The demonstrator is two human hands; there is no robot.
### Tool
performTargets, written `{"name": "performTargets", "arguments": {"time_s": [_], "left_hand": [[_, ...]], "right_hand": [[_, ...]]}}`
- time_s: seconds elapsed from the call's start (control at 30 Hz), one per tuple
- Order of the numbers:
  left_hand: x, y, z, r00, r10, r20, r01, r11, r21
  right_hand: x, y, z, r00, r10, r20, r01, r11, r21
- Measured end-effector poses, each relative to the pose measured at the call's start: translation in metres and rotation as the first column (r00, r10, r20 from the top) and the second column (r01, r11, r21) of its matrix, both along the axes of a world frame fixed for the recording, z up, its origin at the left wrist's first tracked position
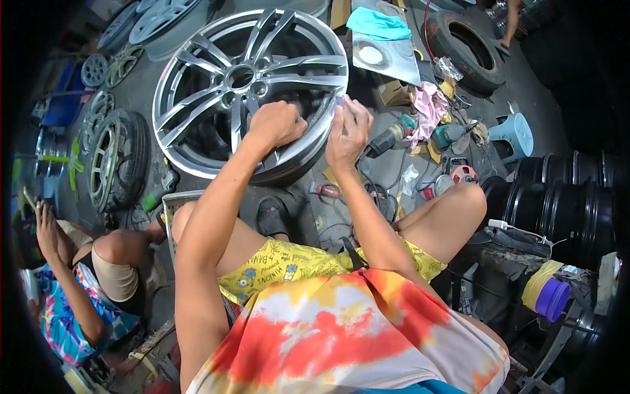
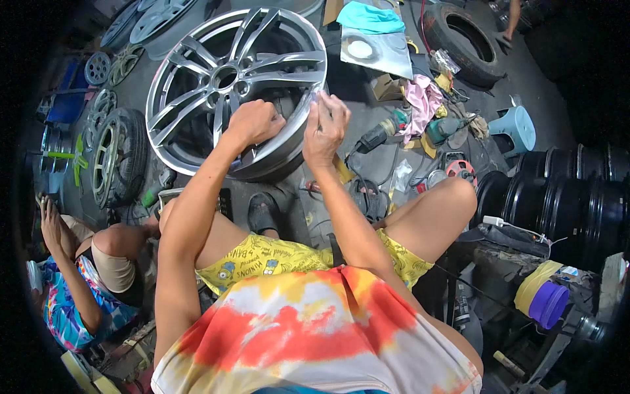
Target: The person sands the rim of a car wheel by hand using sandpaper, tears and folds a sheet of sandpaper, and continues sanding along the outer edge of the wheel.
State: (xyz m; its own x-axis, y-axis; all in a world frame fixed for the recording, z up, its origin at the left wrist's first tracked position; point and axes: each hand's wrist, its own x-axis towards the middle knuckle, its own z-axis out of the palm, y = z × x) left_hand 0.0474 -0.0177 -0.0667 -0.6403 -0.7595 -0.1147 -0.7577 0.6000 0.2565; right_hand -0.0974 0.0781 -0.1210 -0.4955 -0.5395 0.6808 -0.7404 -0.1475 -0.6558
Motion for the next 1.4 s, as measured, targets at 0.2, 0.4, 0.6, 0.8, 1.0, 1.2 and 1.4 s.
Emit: {"name": "performTargets", "arguments": {"time_s": [0.2,0.4,0.6,0.8,1.0,1.2,1.4], "left_hand": [[0.0,-0.002,-0.001,1.0,0.009,-0.016,-0.009,1.0,-0.011],[-0.001,-0.002,0.002,0.999,-0.004,-0.034,0.003,1.0,-0.029],[-0.002,0.001,0.008,1.0,0.003,0.015,-0.003,1.0,0.004],[-0.001,-0.001,0.002,0.999,0.018,-0.034,-0.018,1.0,-0.007],[0.0,-0.001,0.002,0.998,0.004,-0.069,-0.007,0.999,-0.044],[0.0,0.0,0.002,1.0,0.008,-0.017,-0.008,1.0,-0.001],[-0.001,-0.003,-0.002,0.999,0.039,-0.008,-0.039,0.998,-0.04]], "right_hand": [[0.004,0.012,0.002,0.998,0.062,-0.009,-0.062,0.998,-0.01],[0.014,0.006,-0.009,0.989,0.021,0.145,-0.015,0.999,-0.041],[0.012,-0.009,0.001,0.965,-0.026,0.261,0.023,1.0,0.016],[0.014,0.0,-0.004,0.979,-0.024,0.201,0.021,1.0,0.02],[0.018,0.001,-0.004,0.957,-0.021,0.29,0.008,0.999,0.047],[0.003,-0.021,-0.002,0.962,-0.052,0.269,0.041,0.998,0.047],[0.023,0.013,-0.005,0.933,0.038,0.359,-0.072,0.994,0.083]]}}
